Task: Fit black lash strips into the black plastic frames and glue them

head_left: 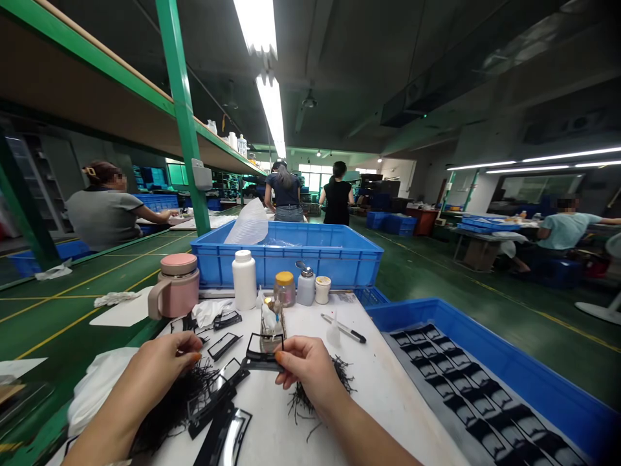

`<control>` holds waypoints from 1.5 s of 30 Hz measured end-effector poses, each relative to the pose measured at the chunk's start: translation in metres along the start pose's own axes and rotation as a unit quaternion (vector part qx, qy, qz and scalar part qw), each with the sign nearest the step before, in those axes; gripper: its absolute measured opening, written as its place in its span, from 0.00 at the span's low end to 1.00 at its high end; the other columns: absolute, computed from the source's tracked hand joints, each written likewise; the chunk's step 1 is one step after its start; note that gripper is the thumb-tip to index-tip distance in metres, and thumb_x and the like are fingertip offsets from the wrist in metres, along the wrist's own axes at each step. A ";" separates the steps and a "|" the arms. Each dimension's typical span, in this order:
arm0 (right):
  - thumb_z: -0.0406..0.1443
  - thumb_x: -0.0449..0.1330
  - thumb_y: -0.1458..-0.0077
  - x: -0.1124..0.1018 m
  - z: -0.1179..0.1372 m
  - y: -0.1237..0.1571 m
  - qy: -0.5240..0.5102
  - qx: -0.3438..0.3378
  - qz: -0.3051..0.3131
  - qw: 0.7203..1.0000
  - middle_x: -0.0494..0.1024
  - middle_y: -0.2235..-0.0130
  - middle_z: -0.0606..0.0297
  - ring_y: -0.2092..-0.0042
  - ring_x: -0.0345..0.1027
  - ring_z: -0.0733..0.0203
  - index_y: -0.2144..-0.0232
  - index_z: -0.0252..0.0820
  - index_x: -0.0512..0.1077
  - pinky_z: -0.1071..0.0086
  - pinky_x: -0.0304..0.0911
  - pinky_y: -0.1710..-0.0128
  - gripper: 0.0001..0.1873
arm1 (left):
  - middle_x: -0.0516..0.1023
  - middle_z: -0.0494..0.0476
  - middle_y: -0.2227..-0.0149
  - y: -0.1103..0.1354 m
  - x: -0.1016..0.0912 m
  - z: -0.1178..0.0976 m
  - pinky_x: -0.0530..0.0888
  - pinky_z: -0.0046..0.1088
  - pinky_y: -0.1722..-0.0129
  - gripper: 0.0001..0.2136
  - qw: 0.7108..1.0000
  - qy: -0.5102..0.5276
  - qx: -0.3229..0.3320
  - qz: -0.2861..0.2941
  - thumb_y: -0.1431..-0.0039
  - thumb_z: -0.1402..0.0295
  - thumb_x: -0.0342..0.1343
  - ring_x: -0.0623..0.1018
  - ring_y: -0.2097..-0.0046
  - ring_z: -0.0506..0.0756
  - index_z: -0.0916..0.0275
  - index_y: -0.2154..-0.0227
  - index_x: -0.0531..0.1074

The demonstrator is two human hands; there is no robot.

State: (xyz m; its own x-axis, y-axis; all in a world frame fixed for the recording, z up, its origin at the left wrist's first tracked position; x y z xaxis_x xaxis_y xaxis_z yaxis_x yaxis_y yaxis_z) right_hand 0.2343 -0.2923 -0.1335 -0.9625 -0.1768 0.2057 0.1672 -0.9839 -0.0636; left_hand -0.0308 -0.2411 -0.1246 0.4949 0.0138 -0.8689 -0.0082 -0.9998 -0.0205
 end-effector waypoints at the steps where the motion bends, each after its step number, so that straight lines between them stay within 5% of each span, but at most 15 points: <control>1: 0.47 0.69 0.60 0.000 0.000 0.000 -0.002 0.000 0.001 1.000 0.73 0.77 0.65 0.78 0.70 0.64 0.72 0.34 0.75 0.76 0.61 0.81 0.21 | 0.79 0.53 0.71 -0.001 0.000 0.000 0.68 0.30 0.68 0.10 1.000 0.023 0.004 -0.006 0.50 0.61 0.53 0.77 0.67 0.58 0.58 0.67 0.73; 10: 0.48 0.69 0.60 0.000 0.001 0.001 -0.003 0.001 0.003 1.000 0.73 0.78 0.65 0.78 0.70 0.64 0.72 0.34 0.74 0.77 0.60 0.81 0.22 | 0.80 0.53 0.63 0.003 -0.003 -0.017 0.70 0.28 0.63 0.13 0.994 0.056 0.050 -0.082 0.52 0.56 0.55 0.77 0.60 0.60 0.56 0.67 0.77; 19: 0.48 0.69 0.60 0.000 0.004 0.001 -0.001 0.000 -0.002 1.000 0.73 0.78 0.65 0.78 0.70 0.64 0.72 0.34 0.74 0.76 0.61 0.80 0.21 | 0.73 0.51 0.77 0.008 0.013 -0.028 0.65 0.27 0.73 0.15 0.995 0.030 0.094 0.023 0.45 0.54 0.48 0.73 0.72 0.56 0.58 0.75 0.71; 26: 0.47 0.69 0.60 -0.004 0.005 0.001 -0.009 -0.002 -0.013 1.000 0.73 0.79 0.65 0.78 0.69 0.65 0.72 0.33 0.74 0.77 0.60 0.80 0.21 | 0.74 0.52 0.77 0.008 0.037 -0.034 0.68 0.26 0.72 0.15 0.954 0.261 0.053 0.135 0.50 0.53 0.55 0.72 0.73 0.54 0.62 0.71 0.73; 32: 0.46 0.70 0.59 -0.011 0.005 -0.002 -0.033 0.001 -0.034 0.999 0.72 0.79 0.66 0.78 0.69 0.66 0.71 0.33 0.74 0.78 0.60 0.80 0.21 | 0.78 0.55 0.74 0.014 0.044 -0.051 0.71 0.28 0.69 0.16 0.936 0.323 0.024 0.141 0.57 0.56 0.61 0.74 0.71 0.55 0.64 0.70 0.74; 39: 0.46 0.69 0.59 -0.013 0.003 -0.003 -0.048 0.000 -0.038 0.998 0.74 0.77 0.64 0.77 0.69 0.67 0.72 0.33 0.73 0.78 0.60 0.80 0.20 | 0.71 0.51 0.75 0.023 0.042 -0.073 0.69 0.27 0.70 0.12 0.950 0.267 0.139 0.088 0.43 0.57 0.52 0.70 0.70 0.53 0.62 0.73 0.68; 45: 0.45 0.69 0.58 -0.012 0.003 -0.003 -0.046 -0.004 -0.041 0.998 0.74 0.76 0.63 0.77 0.68 0.67 0.72 0.33 0.73 0.79 0.60 0.80 0.19 | 0.70 0.50 0.72 0.038 0.046 -0.087 0.69 0.27 0.67 0.14 0.925 0.325 0.174 0.092 0.36 0.53 0.43 0.69 0.68 0.53 0.59 0.67 0.63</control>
State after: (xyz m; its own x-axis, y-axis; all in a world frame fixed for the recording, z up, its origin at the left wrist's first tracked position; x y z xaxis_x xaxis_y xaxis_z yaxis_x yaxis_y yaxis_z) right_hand 0.2459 -0.2873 -0.1332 -0.9494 -0.0975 0.2984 0.0864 -0.9950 -0.0501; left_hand 0.0671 -0.2797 -0.1227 0.8740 -0.2829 -0.3951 -0.3681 -0.9162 -0.1583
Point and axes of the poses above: each hand's wrist, its own y-axis away from the middle knuckle, its own x-axis out of the palm, z = x × y, the point moved 6 cm from there along -y, towards the middle knuckle
